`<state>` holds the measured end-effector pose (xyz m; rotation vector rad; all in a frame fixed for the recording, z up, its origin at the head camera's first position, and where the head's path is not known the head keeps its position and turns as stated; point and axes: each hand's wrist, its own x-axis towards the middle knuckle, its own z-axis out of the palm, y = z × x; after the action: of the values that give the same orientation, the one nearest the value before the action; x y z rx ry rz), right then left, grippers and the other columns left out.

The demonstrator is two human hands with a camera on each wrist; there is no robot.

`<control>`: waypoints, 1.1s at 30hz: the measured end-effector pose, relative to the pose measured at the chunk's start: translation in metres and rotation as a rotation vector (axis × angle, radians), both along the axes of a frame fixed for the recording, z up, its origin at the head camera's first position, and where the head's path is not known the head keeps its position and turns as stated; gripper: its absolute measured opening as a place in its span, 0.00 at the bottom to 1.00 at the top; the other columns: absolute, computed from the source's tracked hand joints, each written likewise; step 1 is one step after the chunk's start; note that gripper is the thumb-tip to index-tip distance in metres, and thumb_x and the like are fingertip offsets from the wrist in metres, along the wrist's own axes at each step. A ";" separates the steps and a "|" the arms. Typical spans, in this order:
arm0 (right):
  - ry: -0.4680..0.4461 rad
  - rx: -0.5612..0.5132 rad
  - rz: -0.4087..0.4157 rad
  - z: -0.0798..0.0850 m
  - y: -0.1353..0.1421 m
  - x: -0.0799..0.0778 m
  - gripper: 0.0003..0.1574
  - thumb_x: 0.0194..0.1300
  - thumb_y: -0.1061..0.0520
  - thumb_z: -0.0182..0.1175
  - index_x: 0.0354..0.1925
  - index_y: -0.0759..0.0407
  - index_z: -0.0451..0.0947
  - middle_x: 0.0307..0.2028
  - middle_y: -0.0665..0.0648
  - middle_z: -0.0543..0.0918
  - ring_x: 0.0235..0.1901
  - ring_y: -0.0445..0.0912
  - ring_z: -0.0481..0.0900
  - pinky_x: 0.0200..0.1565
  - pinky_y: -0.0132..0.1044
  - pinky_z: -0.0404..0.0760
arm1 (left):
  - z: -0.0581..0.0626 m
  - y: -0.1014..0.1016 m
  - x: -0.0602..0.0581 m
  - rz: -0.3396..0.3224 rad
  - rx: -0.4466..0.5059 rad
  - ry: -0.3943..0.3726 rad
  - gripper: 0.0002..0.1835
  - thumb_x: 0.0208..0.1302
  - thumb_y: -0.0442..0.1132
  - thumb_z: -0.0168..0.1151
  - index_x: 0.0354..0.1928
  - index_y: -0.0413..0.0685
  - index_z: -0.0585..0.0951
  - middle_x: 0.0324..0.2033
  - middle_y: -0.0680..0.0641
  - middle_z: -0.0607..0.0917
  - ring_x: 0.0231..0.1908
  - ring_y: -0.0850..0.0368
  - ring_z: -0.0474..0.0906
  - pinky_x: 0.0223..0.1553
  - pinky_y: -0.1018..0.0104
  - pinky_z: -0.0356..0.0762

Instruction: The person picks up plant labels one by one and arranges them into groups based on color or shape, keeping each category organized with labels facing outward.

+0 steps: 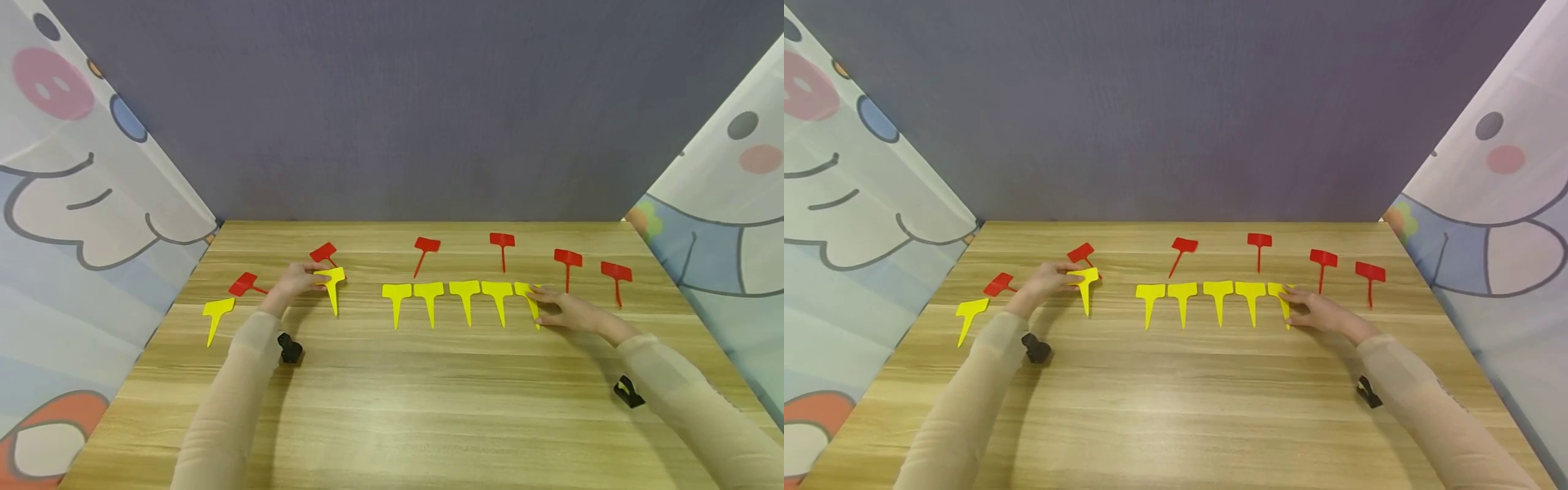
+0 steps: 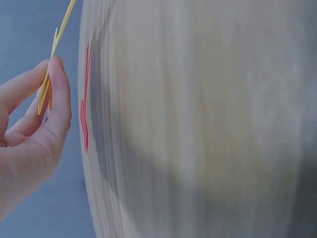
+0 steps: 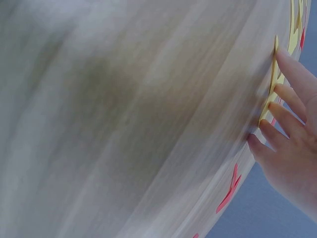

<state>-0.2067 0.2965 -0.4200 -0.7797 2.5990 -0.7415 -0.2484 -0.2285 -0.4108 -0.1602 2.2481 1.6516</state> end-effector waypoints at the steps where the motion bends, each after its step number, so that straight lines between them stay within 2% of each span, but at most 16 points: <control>1: -0.001 0.001 -0.002 0.000 0.000 0.000 0.40 0.54 0.54 0.61 0.58 0.75 0.60 0.60 0.75 0.56 0.58 0.71 0.49 0.54 0.63 0.55 | 0.000 0.002 0.000 -0.009 0.006 -0.007 0.23 0.58 0.28 0.55 0.56 0.28 0.66 0.54 0.33 0.67 0.34 0.61 0.75 0.45 0.62 0.75; 7: -0.009 -0.006 0.000 0.001 0.001 0.000 0.40 0.54 0.54 0.61 0.58 0.75 0.60 0.60 0.75 0.56 0.58 0.71 0.49 0.54 0.63 0.54 | -0.001 0.016 0.001 -0.073 0.000 -0.014 0.21 0.59 0.28 0.54 0.55 0.29 0.67 0.54 0.34 0.66 0.40 0.54 0.74 0.44 0.61 0.76; 15: -0.013 -0.008 0.003 0.001 0.001 -0.001 0.40 0.55 0.53 0.61 0.58 0.75 0.60 0.60 0.75 0.56 0.58 0.71 0.49 0.53 0.64 0.54 | -0.004 0.029 -0.001 -0.123 0.018 0.007 0.20 0.56 0.26 0.56 0.52 0.28 0.70 0.47 0.35 0.72 0.34 0.57 0.76 0.39 0.61 0.78; 33: -0.012 0.004 -0.002 0.002 0.000 0.000 0.40 0.54 0.54 0.61 0.58 0.75 0.60 0.60 0.75 0.56 0.58 0.71 0.49 0.54 0.64 0.54 | -0.011 0.047 -0.005 -0.169 -0.005 -0.009 0.18 0.54 0.25 0.58 0.49 0.28 0.72 0.49 0.33 0.71 0.33 0.55 0.77 0.37 0.61 0.79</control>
<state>-0.2065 0.2960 -0.4177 -0.7688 2.5899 -0.7387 -0.2529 -0.1812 -0.4219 0.0207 2.1929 1.5538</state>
